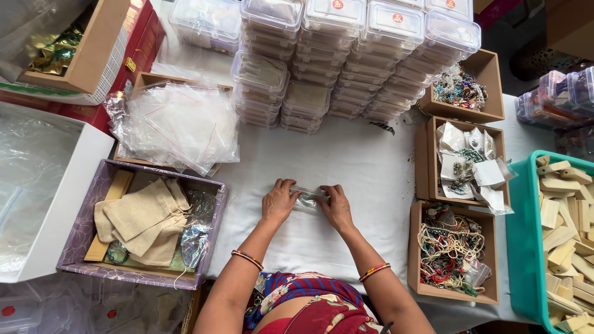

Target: The person straightens a green beaded necklace on a white table, places it into a small plastic bag, and then puts the bag into a beige fabric pouch. They fold the pouch closed and place it into a clear plastic container. The person then picks up a blue beaded necklace, straightens it, and places it into a plastic bag.

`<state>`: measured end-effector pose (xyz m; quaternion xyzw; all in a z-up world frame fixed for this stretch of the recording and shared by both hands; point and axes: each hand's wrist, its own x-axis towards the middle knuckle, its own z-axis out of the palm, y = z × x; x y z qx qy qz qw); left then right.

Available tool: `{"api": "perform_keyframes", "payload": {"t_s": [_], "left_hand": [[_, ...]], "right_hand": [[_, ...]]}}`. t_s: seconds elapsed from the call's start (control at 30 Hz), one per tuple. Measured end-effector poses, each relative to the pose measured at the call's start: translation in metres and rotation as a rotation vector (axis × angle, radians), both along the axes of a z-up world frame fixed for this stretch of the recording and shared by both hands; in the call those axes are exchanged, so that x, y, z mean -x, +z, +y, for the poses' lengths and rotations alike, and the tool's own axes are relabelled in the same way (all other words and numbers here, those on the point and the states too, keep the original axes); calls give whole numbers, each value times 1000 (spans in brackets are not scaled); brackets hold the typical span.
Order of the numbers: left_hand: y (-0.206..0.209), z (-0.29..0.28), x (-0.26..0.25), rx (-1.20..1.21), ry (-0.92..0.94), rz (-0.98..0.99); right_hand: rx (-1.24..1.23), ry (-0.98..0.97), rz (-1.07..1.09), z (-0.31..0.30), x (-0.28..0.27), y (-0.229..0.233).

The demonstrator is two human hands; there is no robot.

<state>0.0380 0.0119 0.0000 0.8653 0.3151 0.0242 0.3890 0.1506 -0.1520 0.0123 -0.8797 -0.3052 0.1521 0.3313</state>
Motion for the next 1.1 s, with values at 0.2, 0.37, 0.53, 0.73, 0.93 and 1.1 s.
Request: {"api": "perform_keyframes", "payload": {"t_s": [0.2, 0.37, 0.53, 0.73, 0.93, 1.1], "left_hand": [[-4, 0, -2, 18, -84, 47], [-23, -4, 2, 231, -169, -226], [18, -18, 8, 709, -54, -214], [48, -25, 34, 369, 7, -217], [70, 28, 107, -400, 234, -540], [69, 93, 175, -634, 659, -234]], "right_hand": [[-11, 0, 291, -8, -7, 2], [-349, 7, 746, -29, -21, -18], [-403, -1, 874, -24, -7, 23], [-274, 90, 428, -31, 5, 22], [-93, 195, -504, -48, 15, 2], [-33, 321, -705, -58, 33, -10]]}}
